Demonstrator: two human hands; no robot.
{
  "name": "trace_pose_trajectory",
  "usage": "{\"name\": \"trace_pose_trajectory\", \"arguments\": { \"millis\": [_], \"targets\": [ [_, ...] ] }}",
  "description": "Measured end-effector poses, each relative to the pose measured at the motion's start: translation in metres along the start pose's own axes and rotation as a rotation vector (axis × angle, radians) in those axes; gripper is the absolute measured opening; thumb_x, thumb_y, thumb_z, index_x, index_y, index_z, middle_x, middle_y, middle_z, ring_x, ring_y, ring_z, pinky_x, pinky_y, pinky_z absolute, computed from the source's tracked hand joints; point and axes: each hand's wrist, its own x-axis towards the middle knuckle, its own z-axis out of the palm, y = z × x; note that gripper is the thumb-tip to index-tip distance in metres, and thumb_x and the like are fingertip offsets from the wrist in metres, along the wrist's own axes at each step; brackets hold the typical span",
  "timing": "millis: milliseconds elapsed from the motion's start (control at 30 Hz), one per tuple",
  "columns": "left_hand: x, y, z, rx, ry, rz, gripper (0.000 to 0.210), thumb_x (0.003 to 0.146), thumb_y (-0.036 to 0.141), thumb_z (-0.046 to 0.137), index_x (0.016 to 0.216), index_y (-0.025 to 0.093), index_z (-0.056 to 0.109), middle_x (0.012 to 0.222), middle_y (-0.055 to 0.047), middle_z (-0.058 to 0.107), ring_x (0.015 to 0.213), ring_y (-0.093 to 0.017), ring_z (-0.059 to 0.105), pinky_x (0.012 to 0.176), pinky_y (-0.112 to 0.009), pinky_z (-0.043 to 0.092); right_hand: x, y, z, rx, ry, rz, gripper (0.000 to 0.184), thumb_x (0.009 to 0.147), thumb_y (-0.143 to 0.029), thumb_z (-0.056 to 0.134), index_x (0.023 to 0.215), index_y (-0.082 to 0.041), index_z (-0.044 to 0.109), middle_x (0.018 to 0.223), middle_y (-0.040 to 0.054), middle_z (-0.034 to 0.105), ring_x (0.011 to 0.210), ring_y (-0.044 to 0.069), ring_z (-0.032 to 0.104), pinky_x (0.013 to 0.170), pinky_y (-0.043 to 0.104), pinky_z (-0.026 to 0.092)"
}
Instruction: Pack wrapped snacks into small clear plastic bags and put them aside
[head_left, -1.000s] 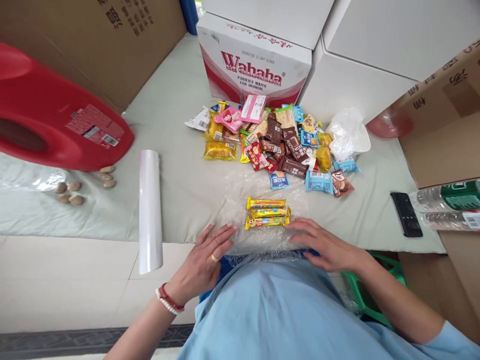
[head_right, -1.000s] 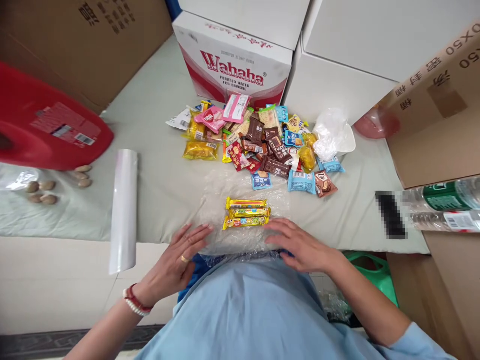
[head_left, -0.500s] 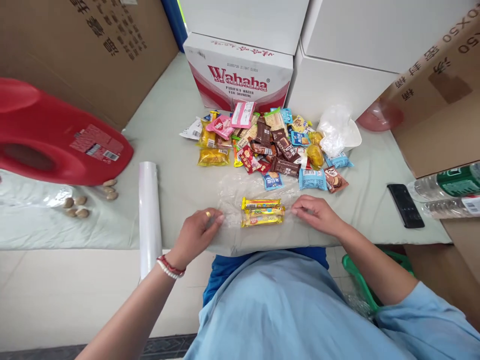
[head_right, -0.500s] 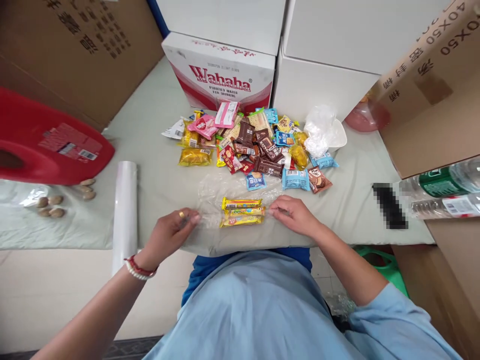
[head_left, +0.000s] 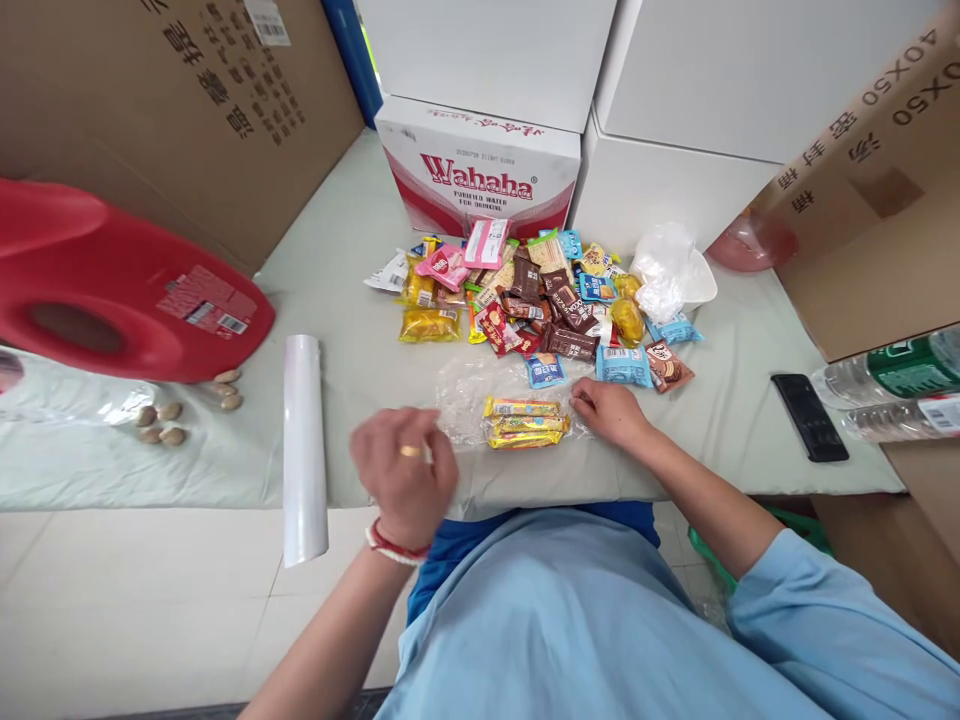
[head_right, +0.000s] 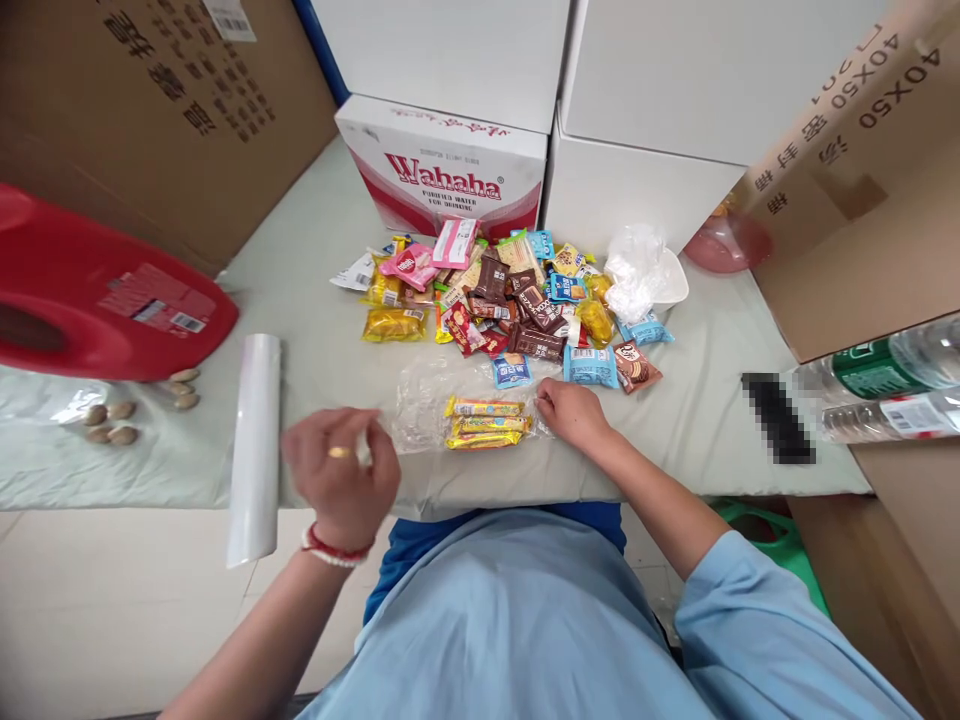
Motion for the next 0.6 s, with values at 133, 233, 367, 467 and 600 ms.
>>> {"name": "trace_pose_trajectory", "arguments": {
  "millis": [133,233,367,467,600],
  "targets": [
    [-0.014,0.041,0.013,-0.168,-0.374,0.236,0.036,0.1,0.023,0.053,0.135,0.024,0.064,0.133,-0.01,0.073,0.131,-0.027,0.062,0.106,-0.045,0.044,0.0,-0.002,-0.007,-0.047,-0.032,0.001,0.018,0.101,-0.031,0.055,0.105,-0.021,0.07,0.094,0.0044,0.077,0.083,0.021,0.066,0.064,0.029,0.029],
    [-0.018,0.047,0.041,-0.103,-0.548,0.158,0.039,0.106,0.029,0.046,0.14,0.021,0.062,0.144,-0.011,0.067,0.138,-0.03,0.058,0.11,-0.05,0.042,0.003,-0.007,-0.022,-0.092,-0.027,-0.052,0.02,0.1,-0.033,0.059,0.108,-0.021,0.072,0.102,0.0077,0.075,0.089,0.024,0.066,0.067,0.03,0.035],
    [-0.02,0.038,0.057,-0.075,-0.583,0.145,0.039,0.107,0.029,0.044,0.14,0.022,0.063,0.148,-0.009,0.064,0.141,-0.029,0.056,0.115,-0.053,0.039,0.025,-0.029,-0.039,-0.105,0.176,-0.24,0.032,0.104,-0.038,0.055,0.121,-0.017,0.071,0.115,0.0149,0.071,0.11,0.031,0.058,0.088,0.037,0.044],
    [-0.021,0.034,0.055,-0.067,-0.571,0.178,0.038,0.108,0.028,0.044,0.14,0.022,0.063,0.147,-0.008,0.065,0.14,-0.028,0.057,0.118,-0.053,0.037,0.054,-0.049,-0.038,-0.118,0.209,-0.337,0.042,0.101,-0.036,0.061,0.136,-0.014,0.064,0.125,0.0167,0.069,0.121,0.034,0.051,0.097,0.042,0.042],
    [-0.022,0.035,0.054,-0.066,-0.543,0.195,0.038,0.107,0.027,0.044,0.139,0.021,0.064,0.146,-0.008,0.066,0.139,-0.027,0.058,0.118,-0.053,0.036,0.085,-0.065,-0.034,-0.154,0.078,-0.345,0.029,0.097,-0.028,0.066,0.122,-0.014,0.071,0.112,0.0151,0.073,0.115,0.033,0.054,0.096,0.042,0.041]
  ]
}}
